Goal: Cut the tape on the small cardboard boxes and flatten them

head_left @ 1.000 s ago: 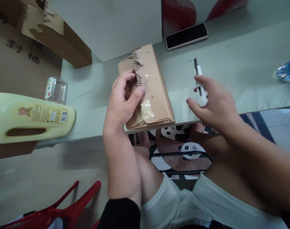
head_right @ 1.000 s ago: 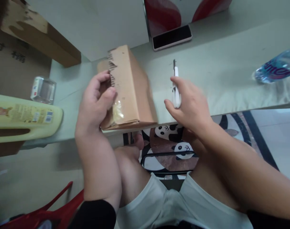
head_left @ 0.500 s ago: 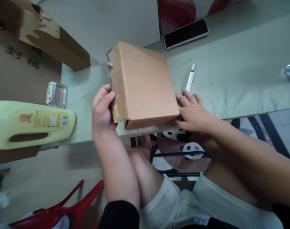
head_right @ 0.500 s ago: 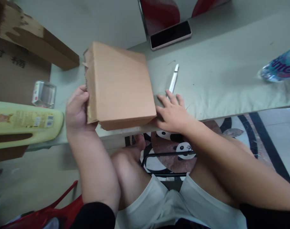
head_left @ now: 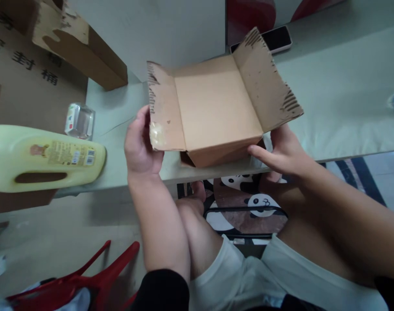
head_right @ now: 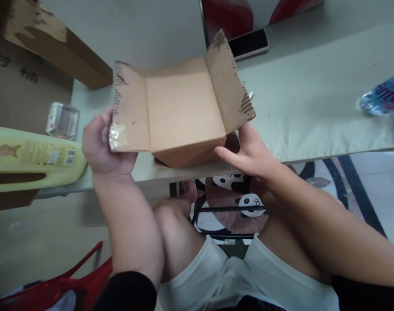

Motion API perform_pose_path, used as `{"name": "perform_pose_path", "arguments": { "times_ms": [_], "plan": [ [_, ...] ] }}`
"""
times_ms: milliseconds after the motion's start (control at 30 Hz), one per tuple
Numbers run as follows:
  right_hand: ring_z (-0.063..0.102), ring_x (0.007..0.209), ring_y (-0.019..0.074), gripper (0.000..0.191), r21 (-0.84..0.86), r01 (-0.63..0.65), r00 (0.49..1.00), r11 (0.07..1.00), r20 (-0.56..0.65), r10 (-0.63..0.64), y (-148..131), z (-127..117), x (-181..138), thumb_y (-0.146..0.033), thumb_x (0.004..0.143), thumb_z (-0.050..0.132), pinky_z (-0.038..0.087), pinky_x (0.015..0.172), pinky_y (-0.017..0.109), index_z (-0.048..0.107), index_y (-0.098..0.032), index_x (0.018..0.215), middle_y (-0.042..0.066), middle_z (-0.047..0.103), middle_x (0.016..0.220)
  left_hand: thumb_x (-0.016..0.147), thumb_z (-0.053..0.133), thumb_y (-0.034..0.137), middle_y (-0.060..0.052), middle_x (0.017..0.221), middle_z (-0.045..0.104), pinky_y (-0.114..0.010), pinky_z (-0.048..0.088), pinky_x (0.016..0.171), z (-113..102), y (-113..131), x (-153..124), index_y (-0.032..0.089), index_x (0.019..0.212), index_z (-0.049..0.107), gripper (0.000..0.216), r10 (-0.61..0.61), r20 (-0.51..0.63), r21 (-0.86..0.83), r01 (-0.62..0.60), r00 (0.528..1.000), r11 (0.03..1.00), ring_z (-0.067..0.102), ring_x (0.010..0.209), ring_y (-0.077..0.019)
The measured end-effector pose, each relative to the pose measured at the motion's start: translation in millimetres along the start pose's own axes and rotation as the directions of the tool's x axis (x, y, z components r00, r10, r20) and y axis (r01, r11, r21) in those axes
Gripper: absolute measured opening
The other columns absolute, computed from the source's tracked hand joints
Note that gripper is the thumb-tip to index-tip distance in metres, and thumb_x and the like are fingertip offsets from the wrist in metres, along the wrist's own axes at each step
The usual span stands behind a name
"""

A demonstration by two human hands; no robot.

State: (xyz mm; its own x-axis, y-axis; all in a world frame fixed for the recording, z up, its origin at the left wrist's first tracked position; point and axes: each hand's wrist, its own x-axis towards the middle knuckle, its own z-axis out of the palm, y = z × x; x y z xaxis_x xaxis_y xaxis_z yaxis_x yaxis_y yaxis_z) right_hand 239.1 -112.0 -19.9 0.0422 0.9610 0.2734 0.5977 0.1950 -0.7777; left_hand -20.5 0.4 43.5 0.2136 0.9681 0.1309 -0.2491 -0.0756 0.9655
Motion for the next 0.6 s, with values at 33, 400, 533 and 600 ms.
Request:
{"name": "perform_pose_path", "arguments": {
  "times_ms": [33,400,533,600],
  "plan": [
    [0.049,0.137,0.0328,0.068,0.034,-0.021,1.000,0.999,0.006,0.021,1.1,2.4,-0.8,-0.054,0.085,0.054,0.040,0.118,0.051,0.039,-0.021,0.144,0.014,0.052,0.146,0.087,0.056,0.046,-0.003,0.108,0.072,-0.039,0.048,0.104,1.8,1.1,-2.1,0.023,0.096,0.068,0.027,-0.023,0.064,-0.015,0.024,0.998,1.000,0.062,0.116,-0.0245],
    [0.067,0.103,0.0320,0.047,-0.007,-0.267,0.949,0.964,-0.178,0.261,-17.3,1.4,5.3,-0.047,0.075,0.071,0.056,0.087,0.047,0.063,-0.019,0.113,0.014,0.071,0.111,0.085,0.048,0.074,-0.008,0.128,0.067,-0.044,0.045,0.114,4.9,-11.7,0.1,0.026,0.098,0.064,0.052,-0.131,0.064,0.077,0.126,0.989,0.989,0.038,0.149,-0.0286],
    [0.069,0.095,0.0291,0.040,0.293,-0.294,0.882,0.910,-0.283,0.376,-13.3,4.5,3.3,-0.059,0.084,0.062,0.058,0.084,0.046,0.069,-0.020,0.091,0.010,0.072,0.096,0.083,0.056,0.065,-0.010,0.105,0.072,-0.048,0.055,0.102,1.0,-13.4,-5.1,0.024,0.086,0.064,0.042,-0.211,-0.023,0.100,0.212,0.977,0.972,0.048,0.141,-0.0339],
    [0.070,0.100,0.0281,0.043,0.406,-0.263,0.859,0.875,-0.314,0.404,-5.6,7.6,2.3,-0.061,0.087,0.059,0.058,0.088,0.046,0.070,-0.019,0.093,0.009,0.072,0.101,0.077,0.064,0.058,-0.011,0.085,0.071,-0.050,0.059,0.092,-3.6,-16.7,-9.0,0.022,0.077,0.063,0.036,-0.247,-0.045,0.103,0.251,0.968,0.963,0.057,0.131,-0.0385]
  ]
}}
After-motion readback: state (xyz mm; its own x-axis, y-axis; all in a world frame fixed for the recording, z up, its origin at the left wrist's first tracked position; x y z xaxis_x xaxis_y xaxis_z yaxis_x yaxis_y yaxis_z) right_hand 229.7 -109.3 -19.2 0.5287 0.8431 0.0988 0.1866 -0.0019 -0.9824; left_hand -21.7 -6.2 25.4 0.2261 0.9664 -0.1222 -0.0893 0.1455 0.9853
